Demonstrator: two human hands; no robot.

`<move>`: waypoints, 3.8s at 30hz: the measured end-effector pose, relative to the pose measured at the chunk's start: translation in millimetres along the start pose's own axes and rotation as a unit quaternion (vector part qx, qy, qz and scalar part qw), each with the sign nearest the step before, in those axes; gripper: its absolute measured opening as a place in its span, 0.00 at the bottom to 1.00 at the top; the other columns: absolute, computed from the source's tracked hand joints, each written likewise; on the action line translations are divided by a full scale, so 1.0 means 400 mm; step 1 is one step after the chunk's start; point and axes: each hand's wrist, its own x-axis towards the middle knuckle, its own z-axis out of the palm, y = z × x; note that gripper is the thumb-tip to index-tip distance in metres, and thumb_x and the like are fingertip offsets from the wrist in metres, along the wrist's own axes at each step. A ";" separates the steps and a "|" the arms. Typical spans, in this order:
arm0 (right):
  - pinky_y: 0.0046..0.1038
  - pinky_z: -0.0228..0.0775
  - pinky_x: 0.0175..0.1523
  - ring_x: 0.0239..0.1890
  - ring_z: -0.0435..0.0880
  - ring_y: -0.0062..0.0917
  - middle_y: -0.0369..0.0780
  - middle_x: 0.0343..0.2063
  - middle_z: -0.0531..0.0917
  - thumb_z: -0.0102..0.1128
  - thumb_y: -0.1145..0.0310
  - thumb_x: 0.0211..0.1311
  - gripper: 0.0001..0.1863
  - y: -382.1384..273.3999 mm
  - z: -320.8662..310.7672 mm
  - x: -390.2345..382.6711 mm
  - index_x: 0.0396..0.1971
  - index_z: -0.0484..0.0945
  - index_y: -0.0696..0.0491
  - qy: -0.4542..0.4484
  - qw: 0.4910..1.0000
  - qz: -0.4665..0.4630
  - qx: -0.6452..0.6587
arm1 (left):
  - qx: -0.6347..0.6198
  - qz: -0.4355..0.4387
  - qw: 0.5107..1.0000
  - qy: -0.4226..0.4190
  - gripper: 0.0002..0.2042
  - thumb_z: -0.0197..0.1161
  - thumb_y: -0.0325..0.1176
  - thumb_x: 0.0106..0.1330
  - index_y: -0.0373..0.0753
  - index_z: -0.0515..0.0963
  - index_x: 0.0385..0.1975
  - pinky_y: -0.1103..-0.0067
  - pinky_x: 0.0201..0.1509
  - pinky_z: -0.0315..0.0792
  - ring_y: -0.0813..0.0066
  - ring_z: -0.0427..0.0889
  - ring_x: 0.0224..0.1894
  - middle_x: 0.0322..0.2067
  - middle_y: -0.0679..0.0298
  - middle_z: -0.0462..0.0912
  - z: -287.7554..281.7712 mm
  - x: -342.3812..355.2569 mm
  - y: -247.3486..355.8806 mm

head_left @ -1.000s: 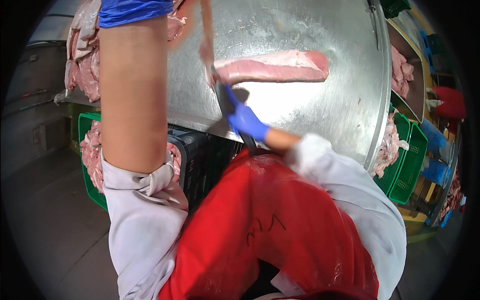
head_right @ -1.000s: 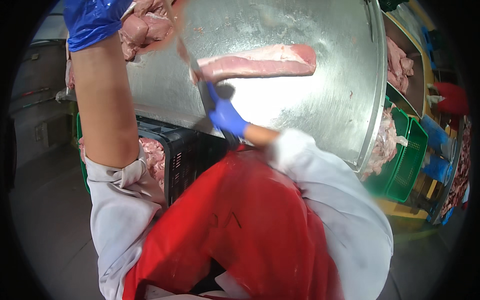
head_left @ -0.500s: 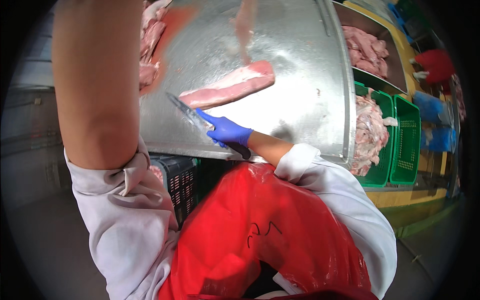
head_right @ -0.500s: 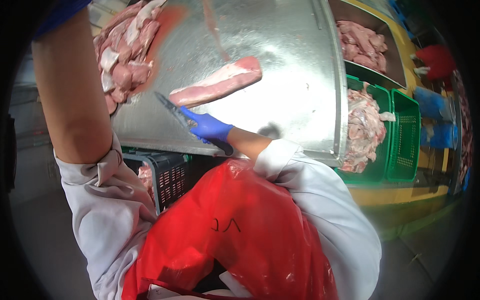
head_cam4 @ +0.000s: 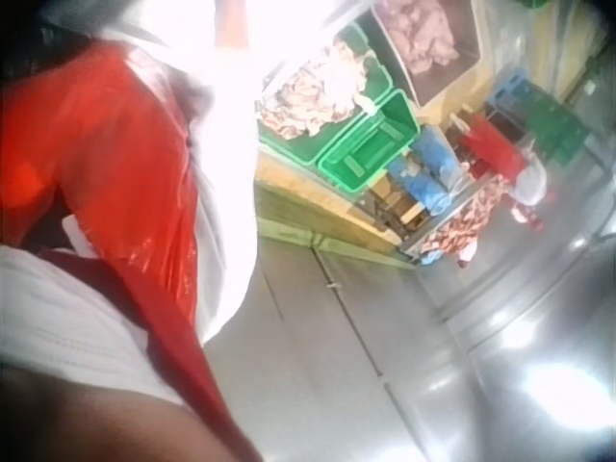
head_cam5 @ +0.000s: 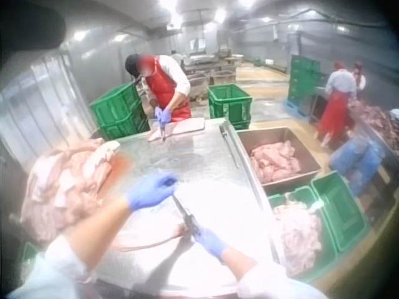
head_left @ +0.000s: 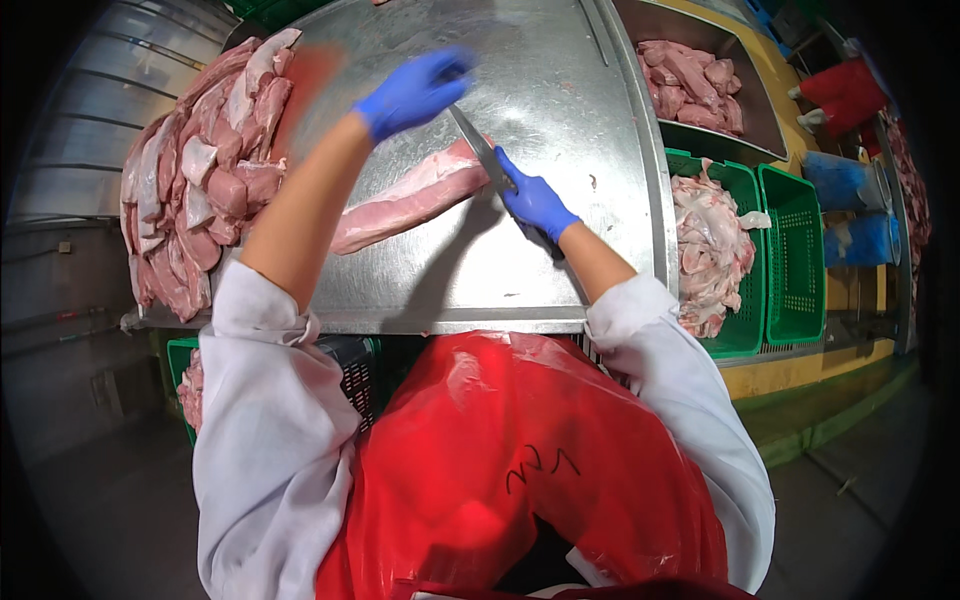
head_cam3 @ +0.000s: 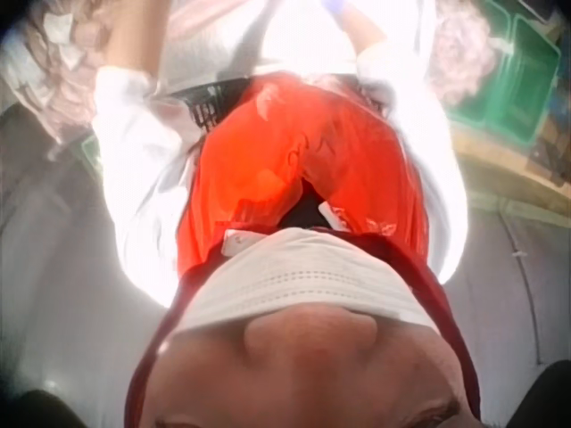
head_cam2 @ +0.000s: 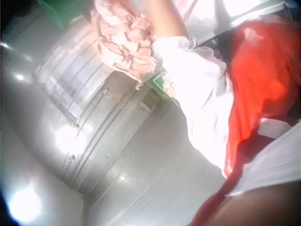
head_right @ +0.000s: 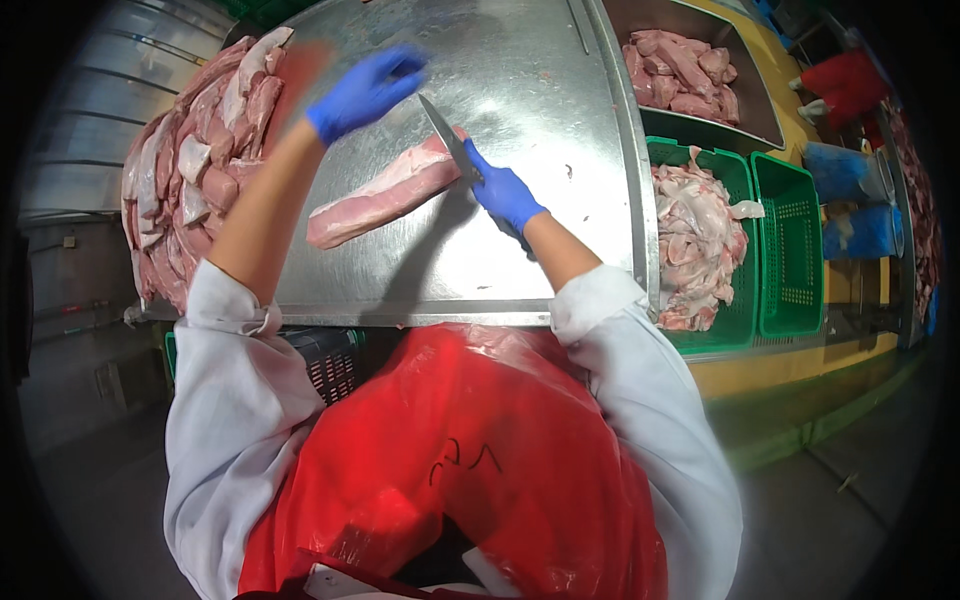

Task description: The person uses a knife to trim fat and cut large pieces of raw meat on a stainless steel table. They separate the trimmed fat and place it into green crates while stacking the cut meat pieces on the table.

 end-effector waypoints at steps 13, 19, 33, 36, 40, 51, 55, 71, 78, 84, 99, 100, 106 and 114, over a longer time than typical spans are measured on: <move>0.38 0.76 0.37 0.25 0.85 0.40 0.54 0.24 0.81 0.50 0.69 0.65 0.41 0.031 0.101 -0.135 0.75 0.44 0.37 -0.007 0.999 0.041 0.031 | 0.263 -0.289 0.907 0.159 0.17 0.54 0.47 0.65 0.39 0.79 0.37 0.58 0.49 0.69 0.52 0.79 0.42 0.38 0.53 0.81 0.380 -0.585 -0.447; 0.33 0.78 0.29 0.19 0.82 0.31 0.45 0.24 0.82 0.46 0.70 0.65 0.42 -0.068 0.103 0.037 0.76 0.38 0.36 -0.004 0.991 0.075 0.112 | 0.233 -0.249 0.930 0.133 0.12 0.53 0.41 0.64 0.39 0.79 0.32 0.59 0.46 0.69 0.54 0.79 0.40 0.33 0.55 0.81 0.396 -0.552 -0.417; 0.23 0.78 0.34 0.28 0.81 0.21 0.46 0.62 0.71 0.52 0.81 0.60 0.46 0.039 0.123 -0.365 0.76 0.45 0.39 -0.115 0.977 0.008 0.179 | 0.041 -0.388 0.900 0.194 0.13 0.57 0.40 0.63 0.35 0.78 0.28 0.58 0.40 0.74 0.46 0.80 0.32 0.29 0.49 0.82 0.414 -0.574 -0.419; 0.22 0.78 0.36 0.29 0.80 0.19 0.45 0.63 0.71 0.51 0.83 0.60 0.46 0.078 0.007 -0.348 0.76 0.45 0.39 0.012 0.959 0.062 0.278 | 0.092 -0.286 0.909 0.289 0.13 0.65 0.42 0.57 0.37 0.77 0.26 0.59 0.38 0.74 0.47 0.80 0.30 0.27 0.50 0.81 0.403 -0.426 -0.354; 0.22 0.77 0.31 0.25 0.78 0.18 0.42 0.41 0.82 0.53 0.80 0.63 0.45 0.142 -0.058 -0.139 0.76 0.45 0.36 0.172 0.948 0.008 0.268 | 0.228 -0.176 0.947 0.144 0.21 0.64 0.52 0.58 0.36 0.79 0.34 0.63 0.45 0.76 0.50 0.82 0.40 0.31 0.49 0.83 0.437 -0.154 -0.233; 0.27 0.77 0.24 0.18 0.80 0.23 0.42 0.24 0.82 0.51 0.74 0.65 0.45 0.012 0.074 0.129 0.75 0.40 0.28 0.152 0.940 0.092 0.291 | 0.186 -0.291 0.935 0.075 0.14 0.59 0.39 0.60 0.34 0.81 0.36 0.62 0.50 0.76 0.45 0.83 0.43 0.37 0.42 0.84 0.430 -0.109 -0.322; 0.28 0.77 0.24 0.18 0.80 0.24 0.42 0.23 0.82 0.52 0.73 0.65 0.45 0.029 0.081 0.134 0.75 0.39 0.28 0.137 0.941 0.093 0.294 | 0.089 -0.376 0.916 0.111 0.13 0.58 0.37 0.62 0.33 0.82 0.33 0.62 0.47 0.77 0.45 0.84 0.40 0.35 0.42 0.84 0.395 -0.125 -0.343; 0.28 0.77 0.26 0.17 0.79 0.28 0.41 0.25 0.80 0.44 0.64 0.70 0.37 -0.036 0.134 0.111 0.75 0.42 0.30 -0.098 0.971 -0.004 0.218 | -0.076 -0.362 0.917 0.147 0.13 0.61 0.37 0.64 0.31 0.81 0.27 0.68 0.37 0.75 0.56 0.82 0.29 0.24 0.49 0.82 0.381 -0.169 -0.396; 0.25 0.73 0.25 0.18 0.76 0.21 0.37 0.23 0.77 0.45 0.69 0.68 0.39 -0.036 0.092 -0.023 0.75 0.45 0.27 -0.202 0.956 0.024 0.211 | -0.223 -0.400 0.871 0.179 0.10 0.63 0.32 0.64 0.33 0.79 0.25 0.77 0.29 0.72 0.76 0.77 0.23 0.22 0.62 0.81 0.323 -0.189 -0.448; 0.27 0.74 0.24 0.17 0.76 0.23 0.39 0.24 0.78 0.47 0.66 0.69 0.40 -0.087 0.115 0.156 0.75 0.40 0.30 -0.154 0.964 0.024 0.217 | -0.284 -0.352 0.879 0.151 0.08 0.62 0.31 0.64 0.34 0.79 0.26 0.81 0.28 0.70 0.80 0.75 0.22 0.22 0.66 0.79 0.321 -0.139 -0.352; 0.26 0.75 0.25 0.16 0.76 0.23 0.39 0.21 0.78 0.48 0.64 0.68 0.40 -0.106 0.204 0.026 0.76 0.42 0.38 -0.163 0.963 0.005 0.216 | -0.394 -0.320 0.848 0.152 0.05 0.62 0.28 0.64 0.33 0.79 0.34 0.84 0.28 0.65 0.83 0.71 0.23 0.24 0.68 0.76 0.230 -0.210 -0.360; 0.27 0.75 0.25 0.16 0.76 0.24 0.40 0.20 0.77 0.47 0.62 0.69 0.39 -0.065 0.208 -0.041 0.76 0.40 0.36 -0.181 0.962 -0.032 0.201 | -0.414 -0.320 0.836 0.165 0.05 0.62 0.28 0.64 0.33 0.79 0.34 0.84 0.28 0.65 0.83 0.71 0.23 0.24 0.68 0.76 0.209 -0.226 -0.367; 0.30 0.77 0.25 0.17 0.78 0.27 0.42 0.21 0.78 0.45 0.66 0.70 0.39 -0.142 0.201 0.099 0.75 0.39 0.34 -0.161 0.972 0.028 0.170 | -0.375 -0.263 0.882 0.112 0.06 0.62 0.29 0.64 0.34 0.80 0.36 0.84 0.31 0.68 0.84 0.72 0.25 0.25 0.69 0.77 0.221 -0.207 -0.293; 0.35 0.78 0.45 0.29 0.84 0.33 0.45 0.29 0.81 0.46 0.63 0.69 0.38 -0.051 0.186 -0.343 0.76 0.42 0.39 -0.082 0.964 -0.253 0.009 | -0.463 -0.317 0.768 0.310 0.07 0.60 0.32 0.67 0.38 0.79 0.39 0.84 0.32 0.68 0.84 0.74 0.28 0.29 0.70 0.79 0.053 -0.564 -0.679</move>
